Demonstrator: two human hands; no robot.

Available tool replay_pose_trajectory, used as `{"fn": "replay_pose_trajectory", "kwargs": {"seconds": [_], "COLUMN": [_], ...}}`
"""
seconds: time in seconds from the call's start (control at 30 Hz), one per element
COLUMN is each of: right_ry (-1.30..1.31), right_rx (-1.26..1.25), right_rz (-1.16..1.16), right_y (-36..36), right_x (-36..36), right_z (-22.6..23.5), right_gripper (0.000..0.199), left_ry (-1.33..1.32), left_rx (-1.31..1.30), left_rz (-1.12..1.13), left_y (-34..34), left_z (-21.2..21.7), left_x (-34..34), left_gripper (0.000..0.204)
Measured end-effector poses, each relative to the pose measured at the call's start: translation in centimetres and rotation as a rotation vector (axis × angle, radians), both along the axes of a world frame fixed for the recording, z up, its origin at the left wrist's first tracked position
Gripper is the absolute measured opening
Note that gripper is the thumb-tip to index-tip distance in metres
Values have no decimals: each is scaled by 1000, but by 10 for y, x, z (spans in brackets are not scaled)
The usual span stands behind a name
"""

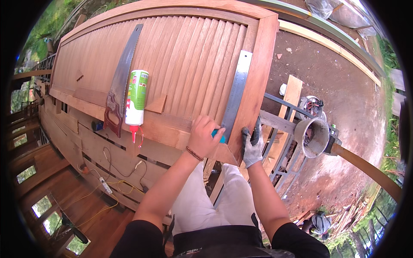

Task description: The person aligns a wooden slat panel on a workbench, applies wood glue to a frame piece, and secures it with a nail gun. They use a metal ruler and a blue sanding block to check alignment and smooth edges during the process.

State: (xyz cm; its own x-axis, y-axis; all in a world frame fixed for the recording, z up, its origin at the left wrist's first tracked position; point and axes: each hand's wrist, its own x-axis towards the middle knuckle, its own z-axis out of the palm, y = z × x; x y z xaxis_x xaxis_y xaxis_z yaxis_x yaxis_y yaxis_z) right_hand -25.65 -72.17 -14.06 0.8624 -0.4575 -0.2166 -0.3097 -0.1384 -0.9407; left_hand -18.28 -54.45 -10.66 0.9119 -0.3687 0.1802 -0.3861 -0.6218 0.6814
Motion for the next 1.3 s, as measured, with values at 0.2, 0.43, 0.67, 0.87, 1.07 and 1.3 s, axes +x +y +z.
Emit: {"fn": "replay_pose_trajectory", "kwargs": {"seconds": [0.2, 0.43, 0.67, 0.87, 1.07, 1.3], "right_ry": [23, -18, 29, 50, 194, 30], "right_rx": [-28, -80, 45, 221, 368, 418], "right_rz": [33, 41, 45, 24, 34, 15], "right_y": [-3, -2, -5, -17, -21, -17], "right_x": [-3, -1, 1, 3, 11, 7], "right_z": [-3, -6, -2, -8, 12, -8], "right_gripper": [54, 58, 65, 74, 69, 73], "left_ry": [0, -7, 9, 34, -18, -37], "left_rx": [7, 36, 48, 89, 134, 79], "left_rz": [4, -1, 7, 33, 92, 131], "left_y": [0, -2, -1, 9, 20, 30], "left_z": [0, 3, 3, -2, 9, 9], "left_x": [-1, -1, -1, 3, 7, -7], "left_gripper": [19, 18, 18, 17, 15, 26]}}
